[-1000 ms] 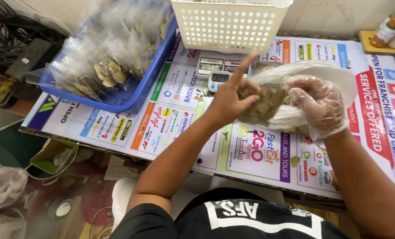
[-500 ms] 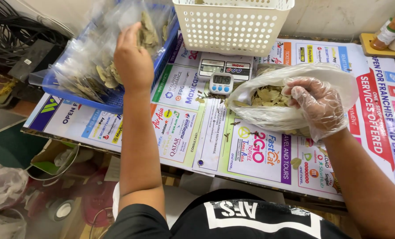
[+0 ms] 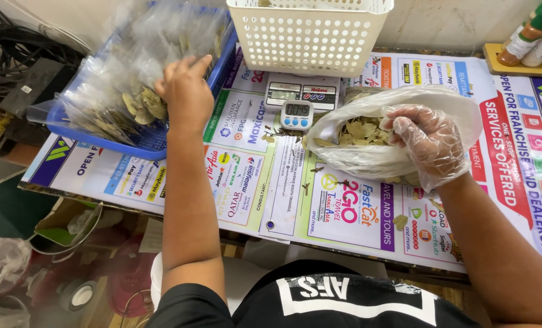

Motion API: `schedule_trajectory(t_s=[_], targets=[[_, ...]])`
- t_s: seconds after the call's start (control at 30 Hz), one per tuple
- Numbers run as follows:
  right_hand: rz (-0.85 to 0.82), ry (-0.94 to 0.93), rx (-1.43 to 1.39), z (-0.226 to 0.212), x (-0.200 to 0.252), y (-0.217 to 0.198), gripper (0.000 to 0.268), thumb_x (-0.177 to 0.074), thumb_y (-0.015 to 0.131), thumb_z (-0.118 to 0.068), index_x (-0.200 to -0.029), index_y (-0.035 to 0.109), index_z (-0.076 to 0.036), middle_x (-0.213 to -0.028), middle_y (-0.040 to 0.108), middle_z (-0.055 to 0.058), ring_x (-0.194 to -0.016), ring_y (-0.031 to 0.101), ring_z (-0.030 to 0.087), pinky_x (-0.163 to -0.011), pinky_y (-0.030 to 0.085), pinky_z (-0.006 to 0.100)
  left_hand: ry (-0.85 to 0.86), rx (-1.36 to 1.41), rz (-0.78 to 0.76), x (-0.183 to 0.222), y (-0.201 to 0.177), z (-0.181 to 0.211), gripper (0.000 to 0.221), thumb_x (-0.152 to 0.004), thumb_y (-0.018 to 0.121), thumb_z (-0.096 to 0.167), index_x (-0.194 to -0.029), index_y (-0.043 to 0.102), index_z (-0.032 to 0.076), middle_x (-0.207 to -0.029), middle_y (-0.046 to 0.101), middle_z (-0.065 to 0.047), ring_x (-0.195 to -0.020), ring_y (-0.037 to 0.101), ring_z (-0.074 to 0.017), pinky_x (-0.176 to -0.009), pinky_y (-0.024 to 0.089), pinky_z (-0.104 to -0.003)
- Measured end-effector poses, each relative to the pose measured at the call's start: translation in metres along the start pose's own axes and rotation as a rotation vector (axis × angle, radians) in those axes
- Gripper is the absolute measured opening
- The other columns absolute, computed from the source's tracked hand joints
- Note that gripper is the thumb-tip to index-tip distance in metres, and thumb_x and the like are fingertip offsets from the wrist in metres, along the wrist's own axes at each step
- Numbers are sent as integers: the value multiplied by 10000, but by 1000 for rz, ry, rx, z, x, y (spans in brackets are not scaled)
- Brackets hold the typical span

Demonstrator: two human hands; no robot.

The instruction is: Packaging dried leaves into small plastic bags and weighing them on a digital scale

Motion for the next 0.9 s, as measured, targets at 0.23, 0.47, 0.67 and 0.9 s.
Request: schedule_trajectory(t_s=[0.23, 0.47, 0.67, 0.9], targets=[[1, -20, -1, 0, -1, 6, 157, -1047, 600, -126, -1168, 680, -66, -995, 693, 83, -774, 587, 124, -747, 497, 219, 61, 2, 268, 3, -8, -8, 512, -861, 675, -84, -1295, 670, 188, -961, 720, 12, -992, 630, -258, -1009, 312, -591], [169, -46, 41, -8, -3, 7, 168, -982, 617, -14, -1111, 723, 8, -912, 693, 144, -731, 626, 132, -660, 499, 221, -3, -188, 223, -9, -7, 6, 367, -787, 797, 66, -1133, 721, 163, -1076, 612, -47, -1158, 525, -308, -972, 279, -742], [83, -348, 496, -38, 1, 15, 112, -971, 671, -88, -1023, 762, -48, -927, 725, 172, -854, 728, 338, -776, 573, 410, 315, -14, 315, -80, -20, 106, 322, -827, 821, 126, -1132, 716, 116, -1055, 559, -49, -1061, 566, -288, -894, 435, -502], [50, -614, 665, -27, 1, 12, 97, -946, 663, -71, -986, 745, -37, -860, 703, 156, -760, 705, 395, -661, 584, 421, 329, 263, -479, -160, 78, 182, 476, -868, 689, 229, -1342, 654, 207, -990, 734, -139, -1058, 689, -409, -937, 526, -565]])
Point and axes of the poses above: each hand's wrist, its own x-axis away from the middle knuckle, its own y-axis out of the palm, z = x × y, the point moved 7 cm from there along -x, towards the middle knuckle
